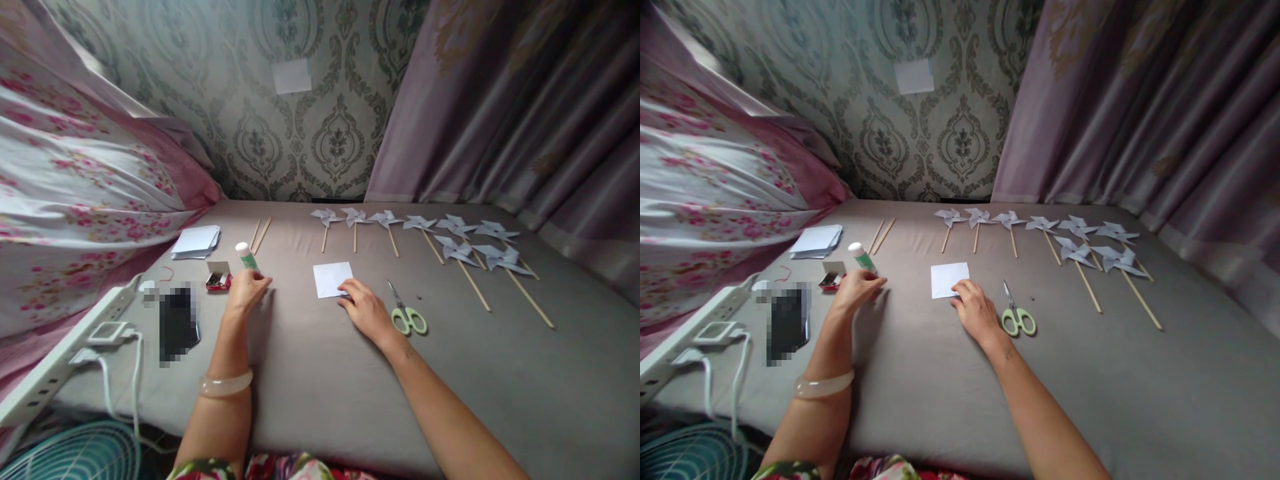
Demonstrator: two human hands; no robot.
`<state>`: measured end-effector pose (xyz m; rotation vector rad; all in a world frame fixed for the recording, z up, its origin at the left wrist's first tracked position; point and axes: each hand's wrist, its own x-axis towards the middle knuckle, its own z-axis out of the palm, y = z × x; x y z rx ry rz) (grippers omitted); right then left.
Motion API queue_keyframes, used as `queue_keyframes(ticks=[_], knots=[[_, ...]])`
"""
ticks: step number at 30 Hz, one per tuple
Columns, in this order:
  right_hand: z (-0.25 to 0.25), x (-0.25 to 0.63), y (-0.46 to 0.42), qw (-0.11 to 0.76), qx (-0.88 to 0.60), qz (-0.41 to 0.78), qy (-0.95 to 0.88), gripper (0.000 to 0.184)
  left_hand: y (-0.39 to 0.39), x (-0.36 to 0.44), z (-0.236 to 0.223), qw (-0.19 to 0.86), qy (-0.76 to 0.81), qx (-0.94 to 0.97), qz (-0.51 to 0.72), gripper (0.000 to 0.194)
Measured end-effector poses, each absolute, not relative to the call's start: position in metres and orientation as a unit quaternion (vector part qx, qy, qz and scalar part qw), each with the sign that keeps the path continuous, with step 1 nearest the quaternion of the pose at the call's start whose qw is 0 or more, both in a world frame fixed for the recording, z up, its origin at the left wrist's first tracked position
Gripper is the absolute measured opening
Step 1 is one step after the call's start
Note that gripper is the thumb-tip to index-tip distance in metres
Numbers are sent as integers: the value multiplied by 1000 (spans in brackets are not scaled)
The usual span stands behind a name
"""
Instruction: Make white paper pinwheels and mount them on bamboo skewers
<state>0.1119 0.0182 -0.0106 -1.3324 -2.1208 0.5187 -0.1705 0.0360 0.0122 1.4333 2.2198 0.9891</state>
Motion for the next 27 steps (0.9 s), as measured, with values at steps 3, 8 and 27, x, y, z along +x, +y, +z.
queue_keyframes(ticks=[3, 8, 27], knots=[[-11, 109, 21, 256, -494, 162, -815, 23, 36, -142, 19, 223, 708, 593, 310, 16], [-10, 109, 25, 217, -482, 121, -841, 17, 37, -98, 9, 210, 562, 736, 315, 25], [4, 122, 8, 168, -518, 108, -831, 19, 22, -78, 6, 166, 480, 843, 179, 24]])
